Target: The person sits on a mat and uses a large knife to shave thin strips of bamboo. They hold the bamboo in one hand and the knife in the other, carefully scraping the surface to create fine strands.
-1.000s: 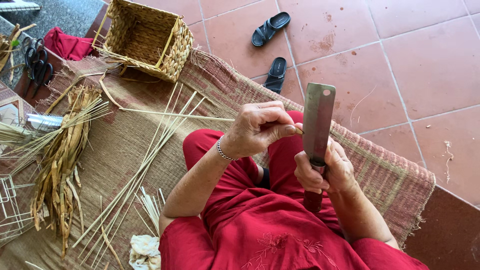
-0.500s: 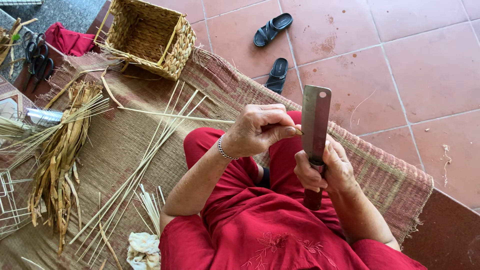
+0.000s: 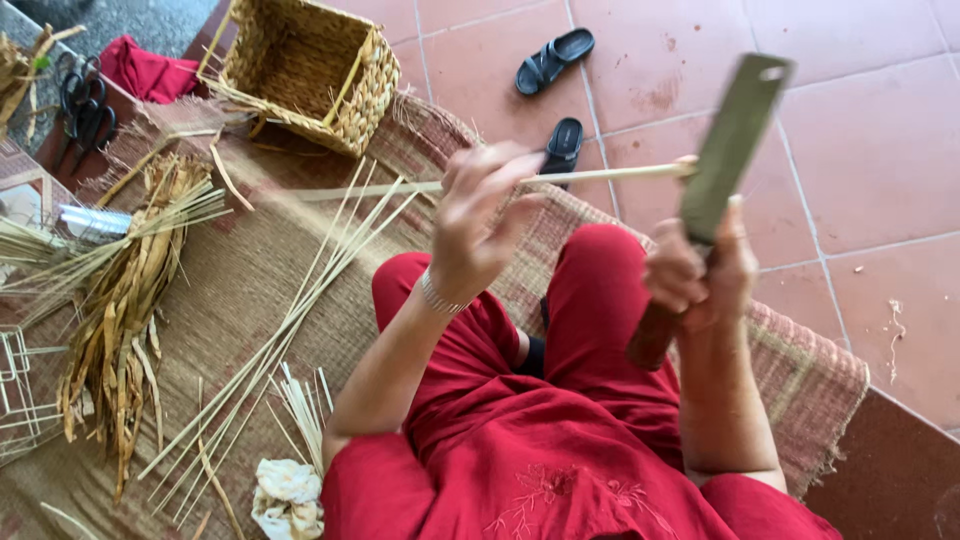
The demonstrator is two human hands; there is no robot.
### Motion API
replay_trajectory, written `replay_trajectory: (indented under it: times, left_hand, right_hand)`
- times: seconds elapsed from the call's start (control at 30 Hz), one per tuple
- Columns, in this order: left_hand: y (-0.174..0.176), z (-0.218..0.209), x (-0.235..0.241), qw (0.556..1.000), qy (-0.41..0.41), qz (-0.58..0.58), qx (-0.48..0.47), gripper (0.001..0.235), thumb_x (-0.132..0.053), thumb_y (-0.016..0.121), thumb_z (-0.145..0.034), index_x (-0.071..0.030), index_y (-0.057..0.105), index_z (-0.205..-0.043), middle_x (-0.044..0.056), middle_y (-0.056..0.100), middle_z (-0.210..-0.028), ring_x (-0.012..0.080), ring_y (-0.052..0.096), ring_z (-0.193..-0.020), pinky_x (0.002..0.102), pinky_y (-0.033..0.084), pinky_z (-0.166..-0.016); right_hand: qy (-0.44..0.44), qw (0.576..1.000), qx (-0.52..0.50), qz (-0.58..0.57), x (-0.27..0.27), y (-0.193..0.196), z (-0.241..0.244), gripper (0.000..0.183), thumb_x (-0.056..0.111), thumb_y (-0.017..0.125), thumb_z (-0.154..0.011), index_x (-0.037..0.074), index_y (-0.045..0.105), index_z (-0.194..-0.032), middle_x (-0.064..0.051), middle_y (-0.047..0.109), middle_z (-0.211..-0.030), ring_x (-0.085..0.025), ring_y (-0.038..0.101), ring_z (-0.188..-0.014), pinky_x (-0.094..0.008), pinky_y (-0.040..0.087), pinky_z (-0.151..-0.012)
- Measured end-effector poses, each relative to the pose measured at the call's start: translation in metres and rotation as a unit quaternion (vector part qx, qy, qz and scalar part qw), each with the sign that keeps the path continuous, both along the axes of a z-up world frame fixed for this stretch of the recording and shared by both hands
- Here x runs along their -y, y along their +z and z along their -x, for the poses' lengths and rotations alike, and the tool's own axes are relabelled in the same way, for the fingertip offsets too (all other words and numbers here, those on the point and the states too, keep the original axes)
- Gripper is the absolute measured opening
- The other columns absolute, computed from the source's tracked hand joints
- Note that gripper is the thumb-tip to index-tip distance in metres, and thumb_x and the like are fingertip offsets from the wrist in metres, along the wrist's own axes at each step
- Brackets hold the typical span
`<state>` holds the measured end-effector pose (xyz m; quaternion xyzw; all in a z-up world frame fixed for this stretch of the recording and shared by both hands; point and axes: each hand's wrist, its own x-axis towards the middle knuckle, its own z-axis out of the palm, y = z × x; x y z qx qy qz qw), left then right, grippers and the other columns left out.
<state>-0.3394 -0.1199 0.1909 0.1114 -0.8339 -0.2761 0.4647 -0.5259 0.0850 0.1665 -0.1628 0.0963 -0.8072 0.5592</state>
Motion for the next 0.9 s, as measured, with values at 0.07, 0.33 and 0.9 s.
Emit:
replay_trajectory:
  times: [0.07,0.33,0.9]
  left_hand:
    - [-0.037,-0.017,0.005,0.972,-0.069,-0.221,0.043,0.035,-0.034,0.064,-0.098,-0.009,0.065,-0.121,0.015,0.072,-0.109,0.0225,0.070,-0.089,0.038,0.058,-0.081]
    - [-0.107,-0.031,0.066,0.654,-0.173,-0.692,-0.254,0.071,-0.064,0.032,-0.104,-0.001,0.058,-0.125,0.025,0.067,-0.124,0.0339,0.071,-0.110,0.054,0.059,-0.098]
    - [0.080,-0.107,0.171,0.889,0.013,-0.242,-0.389,0.018,-0.022,0.061,-0.112,-0.005,0.066,-0.110,0.006,0.069,-0.097,0.0076,0.054,-0.068,0.025,0.046,-0.059]
  right_hand:
    - [-0.022,0.999,0.013,0.025,0.000,-0.004,0.016,0.057,0.046,0.038,-0.119,0.013,0.037,-0.165,0.000,0.042,-0.062,-0.005,0.034,-0.044,-0.022,0.035,-0.038]
    - [0.016,0.998,-0.004,0.067,-0.007,-0.011,0.023,0.057,0.044,0.040,-0.117,0.014,0.037,-0.166,-0.003,0.044,-0.067,-0.007,0.038,-0.046,-0.024,0.039,-0.042]
    - [-0.071,0.989,-0.085,-0.095,0.057,-0.040,0.041,0.050,0.042,0.037,-0.120,0.011,0.044,-0.158,-0.001,0.047,-0.073,-0.008,0.039,-0.051,-0.025,0.038,-0.045]
